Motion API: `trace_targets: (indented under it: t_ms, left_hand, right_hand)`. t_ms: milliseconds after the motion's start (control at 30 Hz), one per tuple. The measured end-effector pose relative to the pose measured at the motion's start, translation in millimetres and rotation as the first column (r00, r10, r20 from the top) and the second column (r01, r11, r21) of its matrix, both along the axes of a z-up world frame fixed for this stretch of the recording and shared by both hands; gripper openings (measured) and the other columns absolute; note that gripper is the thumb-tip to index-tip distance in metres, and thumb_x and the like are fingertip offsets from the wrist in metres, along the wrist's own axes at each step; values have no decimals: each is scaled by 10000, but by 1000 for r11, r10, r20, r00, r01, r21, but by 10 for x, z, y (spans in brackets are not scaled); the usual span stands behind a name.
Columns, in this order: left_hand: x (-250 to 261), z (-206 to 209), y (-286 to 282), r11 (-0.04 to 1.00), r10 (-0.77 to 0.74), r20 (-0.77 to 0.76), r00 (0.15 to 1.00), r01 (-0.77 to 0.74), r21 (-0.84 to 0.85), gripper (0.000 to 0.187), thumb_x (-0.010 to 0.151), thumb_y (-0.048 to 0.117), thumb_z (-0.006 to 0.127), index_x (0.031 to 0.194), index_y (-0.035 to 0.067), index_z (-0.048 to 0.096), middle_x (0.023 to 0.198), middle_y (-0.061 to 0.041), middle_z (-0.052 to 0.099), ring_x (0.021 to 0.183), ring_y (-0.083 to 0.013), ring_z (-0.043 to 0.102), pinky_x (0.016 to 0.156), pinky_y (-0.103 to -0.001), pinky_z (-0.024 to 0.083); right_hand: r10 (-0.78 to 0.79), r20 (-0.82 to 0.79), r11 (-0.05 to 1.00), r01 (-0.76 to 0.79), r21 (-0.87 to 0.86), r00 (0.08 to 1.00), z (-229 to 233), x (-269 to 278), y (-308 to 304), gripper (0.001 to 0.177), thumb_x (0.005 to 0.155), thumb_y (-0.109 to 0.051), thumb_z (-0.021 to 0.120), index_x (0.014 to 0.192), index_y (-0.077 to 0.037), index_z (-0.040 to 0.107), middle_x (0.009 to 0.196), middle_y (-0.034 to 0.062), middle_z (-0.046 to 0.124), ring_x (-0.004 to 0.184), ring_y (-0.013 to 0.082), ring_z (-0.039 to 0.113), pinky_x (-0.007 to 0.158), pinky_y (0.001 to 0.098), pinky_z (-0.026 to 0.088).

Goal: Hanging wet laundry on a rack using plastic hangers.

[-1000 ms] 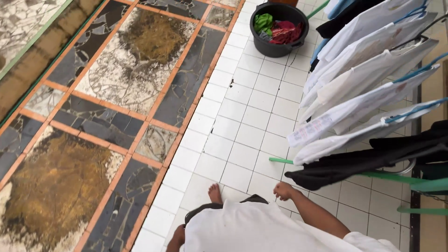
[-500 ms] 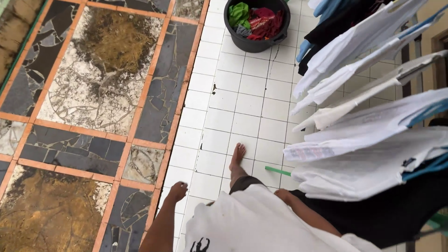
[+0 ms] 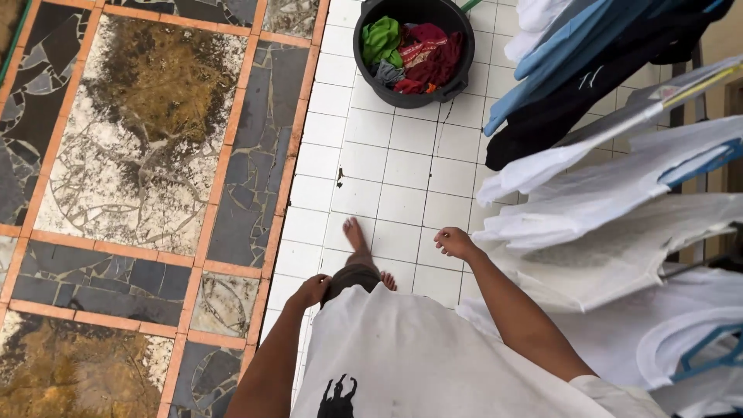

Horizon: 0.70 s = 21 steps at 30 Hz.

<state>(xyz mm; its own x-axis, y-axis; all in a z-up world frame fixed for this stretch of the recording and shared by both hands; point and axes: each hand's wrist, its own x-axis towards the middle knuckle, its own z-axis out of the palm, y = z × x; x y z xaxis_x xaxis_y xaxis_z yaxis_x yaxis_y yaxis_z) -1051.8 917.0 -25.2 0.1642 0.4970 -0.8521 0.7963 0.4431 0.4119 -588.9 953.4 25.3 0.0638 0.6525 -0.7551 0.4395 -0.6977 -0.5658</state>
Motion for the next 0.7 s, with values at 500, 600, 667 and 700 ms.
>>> trace_targets:
  t_ms: [500,600,667,700]
  left_hand:
    - [200,-274,3202,975,-180,-124,976,160,-157,568,1036,434,445,1466,76,549,1377,-241,640,1349,-416,557,1114,-526,479]
    - [294,-346,4169,978,-204,-174,963,194,-77,542,1055,461,423,1439,118,591,1327,-198,688,1315,-379,599,1099,-509,492]
    - [454,-346,4634,980,-198,-172,965,190,-61,547,1056,447,407,1432,98,598,1321,-196,698,1307,-379,605,1111,-515,483]
    - [578,-346,4874,986,-167,-166,972,165,-24,533,1054,430,419,1419,91,609,1288,-174,719,1283,-373,624,1095,-514,493]
  right_hand:
    - [-197,78,868,211,-450,977,-1107,981,1021,333,899,-244,644,1103,-5,752,905,198,778,639,261,734,578,358,666]
    - [-212,67,887,221,-405,975,-1043,994,1771,368,910,-281,626,1126,-7,744,953,216,772,700,280,742,639,381,672]
    - [-213,46,904,215,-369,976,-968,994,2293,376,925,-284,618,1131,6,739,977,244,763,739,295,744,654,382,669]
    - [-182,43,921,186,-342,982,-972,1009,2616,352,922,-267,616,1106,7,739,965,231,764,728,278,728,636,352,655]
